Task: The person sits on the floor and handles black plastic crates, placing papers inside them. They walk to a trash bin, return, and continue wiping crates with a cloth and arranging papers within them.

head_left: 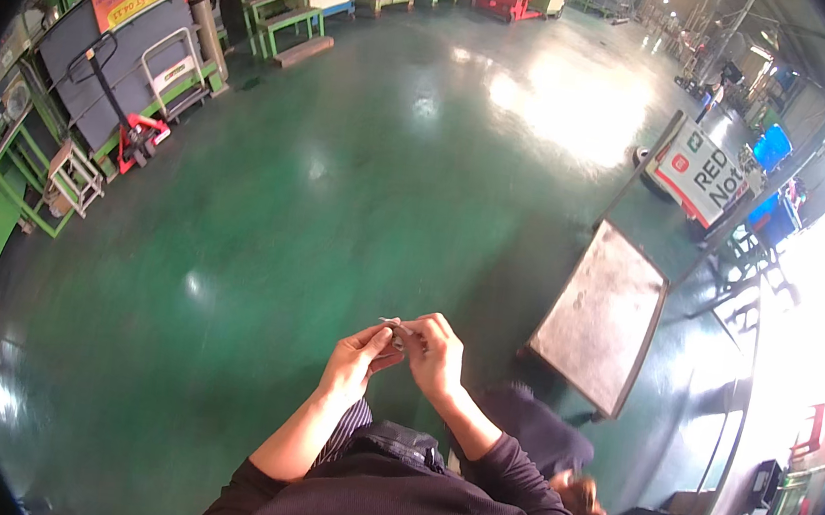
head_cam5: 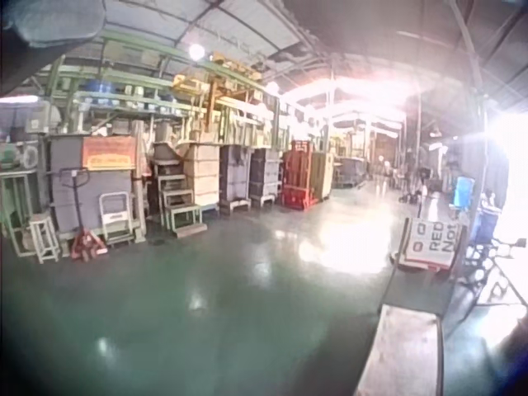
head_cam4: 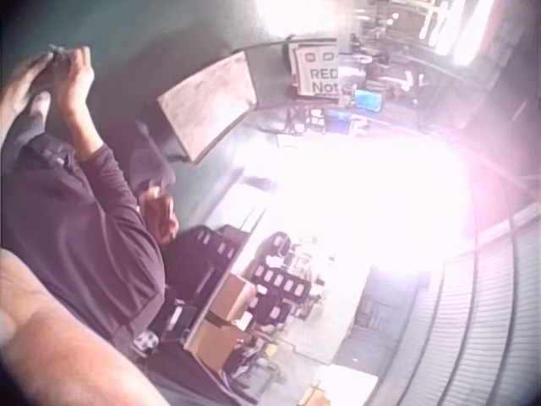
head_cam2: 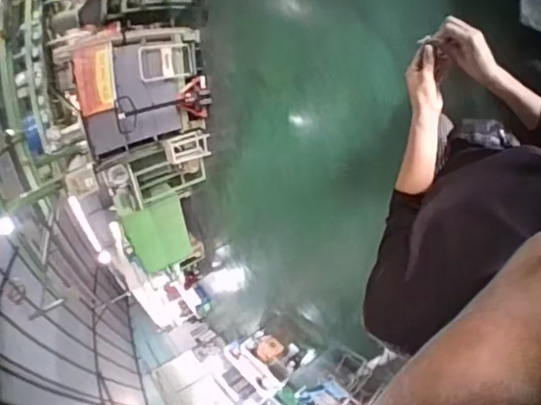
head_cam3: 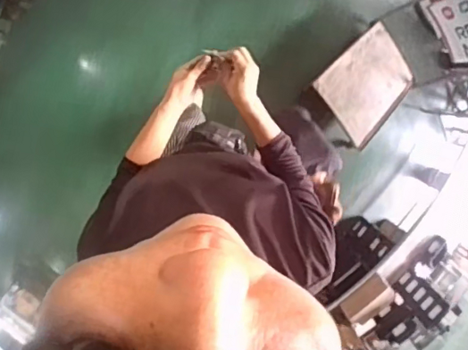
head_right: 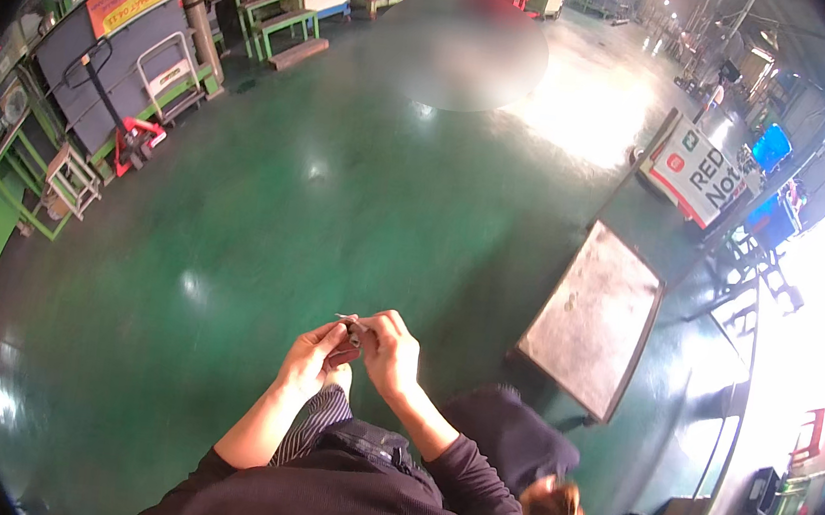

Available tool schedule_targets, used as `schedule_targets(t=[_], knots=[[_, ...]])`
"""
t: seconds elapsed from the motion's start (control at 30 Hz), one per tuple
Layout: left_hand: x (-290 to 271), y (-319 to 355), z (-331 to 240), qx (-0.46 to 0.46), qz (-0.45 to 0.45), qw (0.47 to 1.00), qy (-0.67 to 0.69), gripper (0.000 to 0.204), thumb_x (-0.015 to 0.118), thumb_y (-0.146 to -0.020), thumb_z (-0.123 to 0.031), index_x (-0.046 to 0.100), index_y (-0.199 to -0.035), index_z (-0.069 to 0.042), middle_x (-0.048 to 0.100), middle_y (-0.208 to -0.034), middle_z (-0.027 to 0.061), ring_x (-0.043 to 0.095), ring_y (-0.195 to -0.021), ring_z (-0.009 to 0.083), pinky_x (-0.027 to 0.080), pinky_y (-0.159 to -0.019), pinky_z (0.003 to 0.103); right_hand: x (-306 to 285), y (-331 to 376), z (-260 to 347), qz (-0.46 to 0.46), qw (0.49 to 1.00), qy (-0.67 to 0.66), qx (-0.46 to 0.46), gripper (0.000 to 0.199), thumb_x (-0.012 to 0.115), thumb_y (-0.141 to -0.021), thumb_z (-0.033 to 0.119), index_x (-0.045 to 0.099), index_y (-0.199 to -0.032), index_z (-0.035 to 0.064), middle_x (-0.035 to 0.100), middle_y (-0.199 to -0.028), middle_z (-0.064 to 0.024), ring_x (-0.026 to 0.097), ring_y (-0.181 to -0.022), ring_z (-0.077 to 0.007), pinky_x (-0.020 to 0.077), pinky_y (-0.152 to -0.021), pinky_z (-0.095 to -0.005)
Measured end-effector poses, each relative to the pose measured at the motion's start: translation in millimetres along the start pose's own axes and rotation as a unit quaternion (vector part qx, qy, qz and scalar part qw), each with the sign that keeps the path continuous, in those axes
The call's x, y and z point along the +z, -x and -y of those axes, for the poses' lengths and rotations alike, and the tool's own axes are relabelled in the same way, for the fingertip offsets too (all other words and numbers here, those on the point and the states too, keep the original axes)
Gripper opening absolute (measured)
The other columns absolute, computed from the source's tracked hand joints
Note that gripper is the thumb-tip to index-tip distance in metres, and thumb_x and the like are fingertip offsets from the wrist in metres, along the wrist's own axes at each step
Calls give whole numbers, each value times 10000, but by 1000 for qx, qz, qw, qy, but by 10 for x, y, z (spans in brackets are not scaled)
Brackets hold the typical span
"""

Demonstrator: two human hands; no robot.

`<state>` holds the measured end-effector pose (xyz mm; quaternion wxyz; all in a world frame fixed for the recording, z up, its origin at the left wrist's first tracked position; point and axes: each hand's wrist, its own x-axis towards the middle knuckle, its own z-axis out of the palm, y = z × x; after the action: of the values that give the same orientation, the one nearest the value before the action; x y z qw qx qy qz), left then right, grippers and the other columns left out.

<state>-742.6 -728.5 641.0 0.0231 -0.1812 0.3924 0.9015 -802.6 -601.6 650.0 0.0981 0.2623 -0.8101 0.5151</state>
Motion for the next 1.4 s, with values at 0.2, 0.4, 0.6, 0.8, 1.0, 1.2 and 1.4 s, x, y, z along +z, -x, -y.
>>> schedule_targets(t=[0.2, 0.4, 0.6, 0.8, 1.0, 1.2, 1.4], knots=[[229, -2463, -667, -10, 5, 998, -68, 255, 588, -863, -146, 593, -1075, -5, 630, -955, 63, 612, -839, 143, 504, -788, 277, 298, -1978, -1136, -4, 977, 180, -115, 197, 613, -687, 22, 580, -879, 50, 539, -812, -52, 587, -734, -217, 502, -555, -308], [1345, -4886, -989, -113, 65, 989, -67, 215, 549, -864, -66, 583, -1064, 6, 628, -985, 91, 610, -886, 168, 494, -811, 288, -366, -3742, -2189, -47, 983, 163, 74, 203, 603, -790, 73, 606, -991, 48, 553, -923, -81, 605, -738, -245, 510, -598, -321], [2581, -7220, -729, -78, 258, 940, -211, 170, 524, -870, -17, 625, -1007, -1, 637, -959, 83, 616, -849, 150, 527, -777, 293, -1380, -5418, -3873, -163, 950, 34, 263, 154, 681, -728, 48, 616, -866, 27, 609, -811, -71, 613, -713, -160, 494, -625, -276], [3639, -9446, -1083, 9, 242, 935, -259, 174, 521, -839, 63, 653, -929, -6, 654, -871, 85, 628, -774, 142, 543, -705, 281, -2141, -7467, -5311, -45, 928, -137, 345, 203, 644, -793, 102, 623, -940, -37, 657, -794, -92, 626, -714, -126, 512, -673, -253], [4606, -11766, -1479, 122, 202, 900, -367, 149, 556, -794, 84, 654, -878, 11, 651, -848, 83, 626, -787, 135, 525, -735, 255, -2673, -9677, -6886, 16, 932, -211, 295, 139, 614, -798, 72, 623, -910, -11, 643, -731, -67, 607, -662, -102, 494, -617, -236], [6290, -14262, -1622, -87, 327, 868, -363, 292, 541, -887, -147, 521, -1124, 22, 608, -1009, 105, 602, -904, 157, 503, -778, 284, -3629, -11426, -8763, -112, 902, -255, 332, 80, 593, -794, 18, 618, -867, -4, 627, -720, -58, 576, -608, -98, 478, -575, -228], [8180, -16672, -1116, -274, 454, 767, -361, 264, 562, -885, -217, 533, -996, 20, 594, -953, 103, 606, -865, 162, 522, -771, 281, -5019, -12845, -10112, -290, 916, -133, 244, 90, 612, -759, -49, 630, -831, 1, 616, -731, -47, 581, -654, -98, 484, -604, -226]])
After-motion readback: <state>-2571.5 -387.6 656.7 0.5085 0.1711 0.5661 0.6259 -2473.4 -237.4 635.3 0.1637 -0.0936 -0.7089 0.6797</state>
